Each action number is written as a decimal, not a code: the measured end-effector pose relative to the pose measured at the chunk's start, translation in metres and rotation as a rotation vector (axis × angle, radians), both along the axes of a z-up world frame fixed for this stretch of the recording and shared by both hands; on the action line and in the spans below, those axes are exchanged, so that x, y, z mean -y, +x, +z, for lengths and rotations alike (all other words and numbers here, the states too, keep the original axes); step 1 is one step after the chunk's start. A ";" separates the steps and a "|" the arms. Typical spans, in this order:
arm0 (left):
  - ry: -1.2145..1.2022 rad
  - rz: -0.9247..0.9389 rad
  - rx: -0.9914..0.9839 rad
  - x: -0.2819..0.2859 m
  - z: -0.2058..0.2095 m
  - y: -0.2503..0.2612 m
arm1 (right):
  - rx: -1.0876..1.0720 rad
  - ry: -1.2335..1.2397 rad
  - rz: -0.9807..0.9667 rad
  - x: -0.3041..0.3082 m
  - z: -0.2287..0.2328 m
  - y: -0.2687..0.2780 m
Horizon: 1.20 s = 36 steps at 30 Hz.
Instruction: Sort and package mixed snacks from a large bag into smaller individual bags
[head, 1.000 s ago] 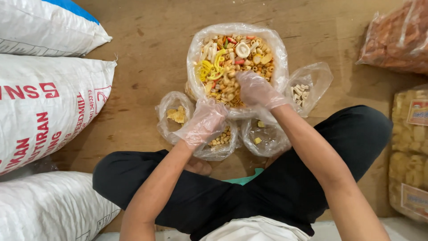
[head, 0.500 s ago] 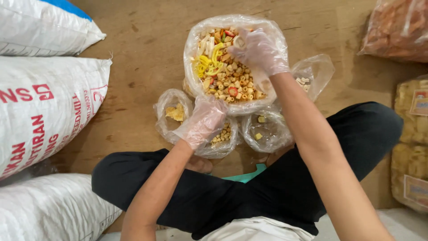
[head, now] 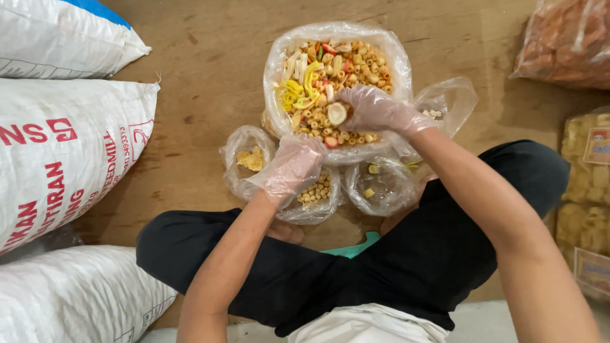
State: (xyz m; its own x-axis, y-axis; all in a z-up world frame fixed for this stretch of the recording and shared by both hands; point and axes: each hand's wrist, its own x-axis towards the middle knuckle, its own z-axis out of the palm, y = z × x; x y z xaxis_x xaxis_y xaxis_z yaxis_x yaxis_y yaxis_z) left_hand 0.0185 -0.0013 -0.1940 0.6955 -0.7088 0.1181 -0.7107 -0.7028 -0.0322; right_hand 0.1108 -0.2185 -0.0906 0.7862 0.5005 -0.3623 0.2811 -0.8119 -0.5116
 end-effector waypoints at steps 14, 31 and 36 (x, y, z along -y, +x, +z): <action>0.057 0.152 -0.205 -0.005 0.073 0.000 | -0.394 0.021 -0.176 0.009 0.125 -0.024; -0.320 0.517 -0.286 0.028 0.126 0.020 | -0.005 0.035 -0.039 0.048 0.076 -0.055; -0.171 0.312 -0.071 0.034 0.087 0.028 | 0.439 -0.197 0.182 0.049 -0.015 -0.056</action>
State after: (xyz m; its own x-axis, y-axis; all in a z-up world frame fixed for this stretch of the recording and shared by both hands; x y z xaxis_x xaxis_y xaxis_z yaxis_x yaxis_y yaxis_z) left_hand 0.0461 -0.0356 -0.1070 0.8858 -0.4357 0.1601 -0.4578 -0.8770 0.1461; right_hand 0.0553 -0.2673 -0.1053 0.7920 0.5990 -0.1184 0.5809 -0.7989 -0.1560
